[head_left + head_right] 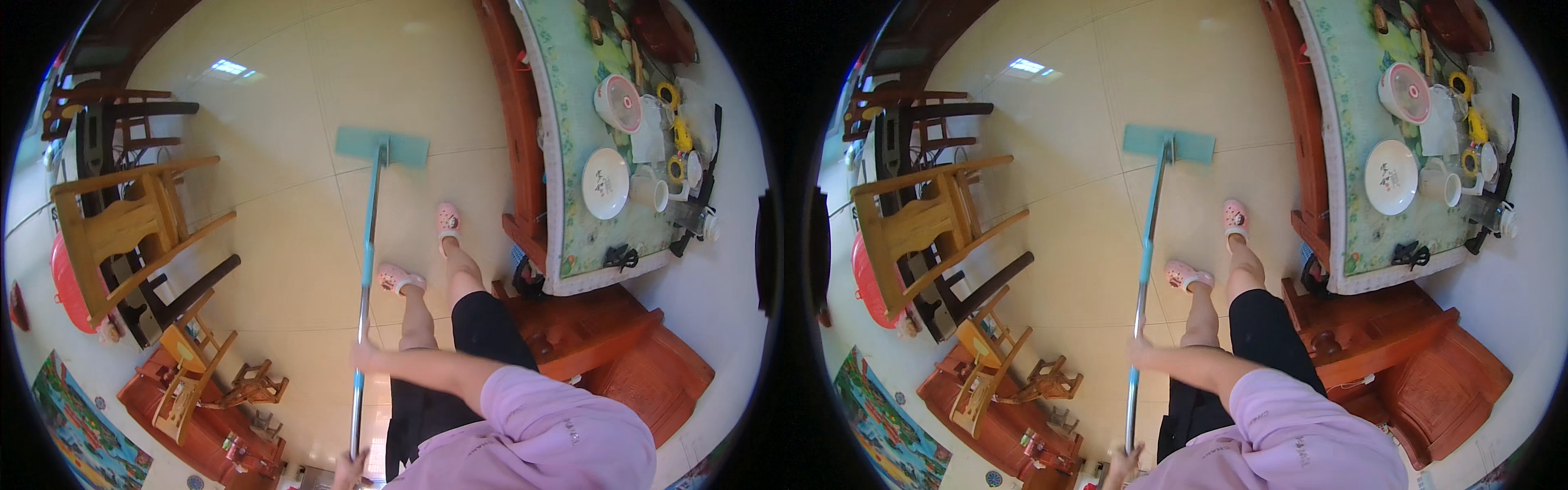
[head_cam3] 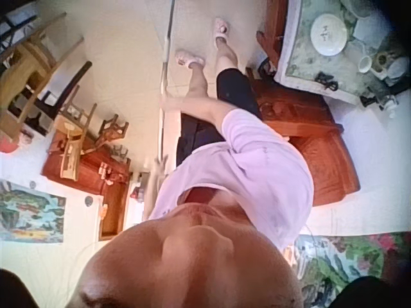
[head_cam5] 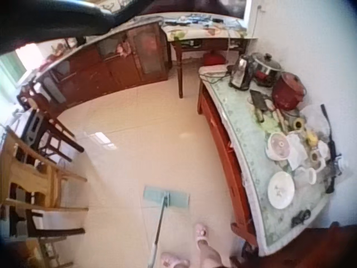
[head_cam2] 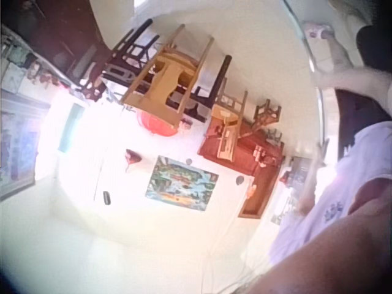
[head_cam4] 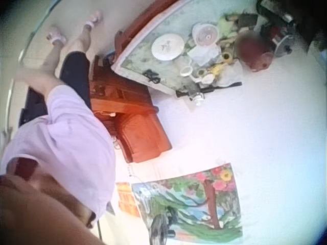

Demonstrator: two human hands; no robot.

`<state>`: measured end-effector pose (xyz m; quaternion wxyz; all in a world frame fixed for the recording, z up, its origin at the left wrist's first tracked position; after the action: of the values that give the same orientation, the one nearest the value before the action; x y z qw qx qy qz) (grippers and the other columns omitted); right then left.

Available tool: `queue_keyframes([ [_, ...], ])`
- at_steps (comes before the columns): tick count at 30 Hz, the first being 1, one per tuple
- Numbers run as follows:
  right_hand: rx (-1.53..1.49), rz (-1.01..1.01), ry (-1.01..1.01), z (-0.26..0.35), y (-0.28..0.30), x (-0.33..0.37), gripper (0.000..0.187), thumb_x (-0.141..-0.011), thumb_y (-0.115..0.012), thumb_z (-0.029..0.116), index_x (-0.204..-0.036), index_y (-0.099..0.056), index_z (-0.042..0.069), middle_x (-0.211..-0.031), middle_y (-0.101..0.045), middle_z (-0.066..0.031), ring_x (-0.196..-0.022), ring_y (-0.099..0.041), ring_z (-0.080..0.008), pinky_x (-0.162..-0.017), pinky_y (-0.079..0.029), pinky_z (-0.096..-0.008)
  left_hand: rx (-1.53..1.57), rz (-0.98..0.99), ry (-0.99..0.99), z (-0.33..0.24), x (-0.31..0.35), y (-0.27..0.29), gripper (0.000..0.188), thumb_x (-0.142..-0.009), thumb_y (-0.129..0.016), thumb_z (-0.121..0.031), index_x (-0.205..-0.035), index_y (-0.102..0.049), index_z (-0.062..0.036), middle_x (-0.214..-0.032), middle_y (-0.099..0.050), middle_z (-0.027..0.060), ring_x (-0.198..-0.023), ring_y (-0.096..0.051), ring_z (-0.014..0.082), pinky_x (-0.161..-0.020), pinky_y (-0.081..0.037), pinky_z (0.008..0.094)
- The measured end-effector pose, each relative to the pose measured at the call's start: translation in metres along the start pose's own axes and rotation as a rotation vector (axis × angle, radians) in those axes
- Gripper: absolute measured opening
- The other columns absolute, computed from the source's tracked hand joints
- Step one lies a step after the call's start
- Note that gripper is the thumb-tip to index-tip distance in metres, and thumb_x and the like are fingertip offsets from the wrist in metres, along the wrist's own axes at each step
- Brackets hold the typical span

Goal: The person sweeps the tiled floor with a broom, moving around furniture and gathering debris near the door. They then switch to a mop to clean the floor, moving a wooden chair to access the area underneath the dining table.

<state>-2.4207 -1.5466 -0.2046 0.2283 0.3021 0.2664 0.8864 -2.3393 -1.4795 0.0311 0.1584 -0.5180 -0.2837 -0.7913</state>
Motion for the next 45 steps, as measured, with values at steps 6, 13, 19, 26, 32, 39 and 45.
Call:
queue_keyframes([
  [6, 0.323, -0.183, -0.341, -0.275, 0.103, 0.066, 0.007, -0.061, -0.061, 0.019, -0.065, -0.062, 0.013, -0.067, -0.058, -0.0052, -0.081, -0.053, -0.0233, -0.076, -0.025, -0.0714, -0.009, 0.116, -0.363, -0.219, -0.082, -0.069, 0.036, -0.079, -0.056, -0.033, -0.066, -0.043, -0.0011, -0.041, -0.04, 0.0041, -0.03, -0.04, 0.0123, -0.028, -0.031, 0.0267],
  [13, 0.279, -0.065, -0.643, -0.423, 0.177, 0.162, 0.024, -0.078, -0.048, 0.018, -0.098, -0.059, 0.012, -0.104, -0.054, -0.0021, -0.113, -0.036, -0.0223, -0.088, -0.025, -0.0597, -0.121, -0.005, -0.762, -0.386, -0.07, -0.159, 0.046, -0.075, -0.058, -0.033, -0.065, -0.051, 0.012, -0.041, -0.047, 0.0142, -0.039, -0.052, 0.028, -0.039, -0.042, 0.0339],
  [19, 0.234, -0.135, -0.744, -0.4, 0.136, 0.162, 0.026, -0.078, -0.046, 0.014, -0.101, -0.057, 0.01, -0.11, -0.05, -0.0044, -0.116, -0.031, -0.0219, -0.082, -0.033, -0.0555, -0.185, -0.075, -0.755, -0.35, -0.084, -0.159, 0.043, -0.075, -0.058, -0.032, -0.067, -0.051, 0.0101, -0.045, -0.048, 0.0147, -0.039, -0.051, 0.0258, -0.038, -0.04, 0.0334],
  [26, 0.16, -0.159, -0.757, -0.286, 0.067, 0.125, 0.026, -0.076, -0.048, 0.015, -0.101, -0.058, 0.011, -0.109, -0.05, -0.005, -0.116, -0.031, -0.0249, -0.081, -0.032, -0.0589, -0.203, -0.079, -0.75, -0.227, -0.105, -0.105, 0.037, -0.076, -0.059, -0.029, -0.068, -0.049, 0.006, -0.042, -0.043, 0.0076, -0.033, -0.046, 0.0177, -0.03, -0.034, 0.03],
  [32, 0.155, -0.146, -0.721, -0.161, -0.014, 0.05, 0.02, -0.071, -0.055, 0.019, -0.088, -0.063, 0.012, -0.099, -0.056, -0.0078, -0.108, -0.039, -0.0292, -0.079, -0.033, -0.0603, -0.344, -0.155, -0.742, -0.074, -0.143, -0.041, 0.04, -0.072, -0.062, -0.03, -0.077, -0.053, 0.0085, -0.059, -0.053, 0.0208, -0.055, -0.056, 0.0281, -0.048, -0.042, 0.0361],
  [39, -0.233, 0.077, -0.392, 0.095, -0.072, -0.062, 0.026, -0.054, -0.069, 0.02, -0.078, -0.065, 0.013, -0.08, -0.06, -0.0079, -0.086, -0.053, -0.0309, -0.067, -0.028, -0.0747, -0.544, -0.289, -0.544, 0.164, -0.114, 0.092, 0.036, -0.07, -0.064, -0.031, -0.068, -0.056, 0.0043, -0.049, -0.049, 0.0166, -0.046, -0.052, 0.022, -0.047, -0.041, 0.0367],
  [45, -0.335, 0.336, -0.081, 0.25, -0.122, -0.092, 0.028, -0.055, -0.068, 0.017, -0.082, -0.064, 0.011, -0.085, -0.06, -0.0092, -0.091, -0.051, -0.0311, -0.061, -0.03, -0.075, -0.58, -0.315, -0.335, 0.283, -0.077, 0.126, 0.035, -0.07, -0.065, -0.029, -0.06, -0.051, 0.0016, -0.045, -0.045, 0.0089, -0.042, -0.045, 0.0166, -0.041, -0.037, 0.033],
])
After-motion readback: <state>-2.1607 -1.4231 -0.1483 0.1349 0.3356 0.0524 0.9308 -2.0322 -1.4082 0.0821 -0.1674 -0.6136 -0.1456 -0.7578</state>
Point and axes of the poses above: each hand's wrist, its own x-axis away from the middle knuckle, its own y-axis out of the back of the hand, z = x × y, the point moved 4 cm from there along -x, towards the middle knuckle
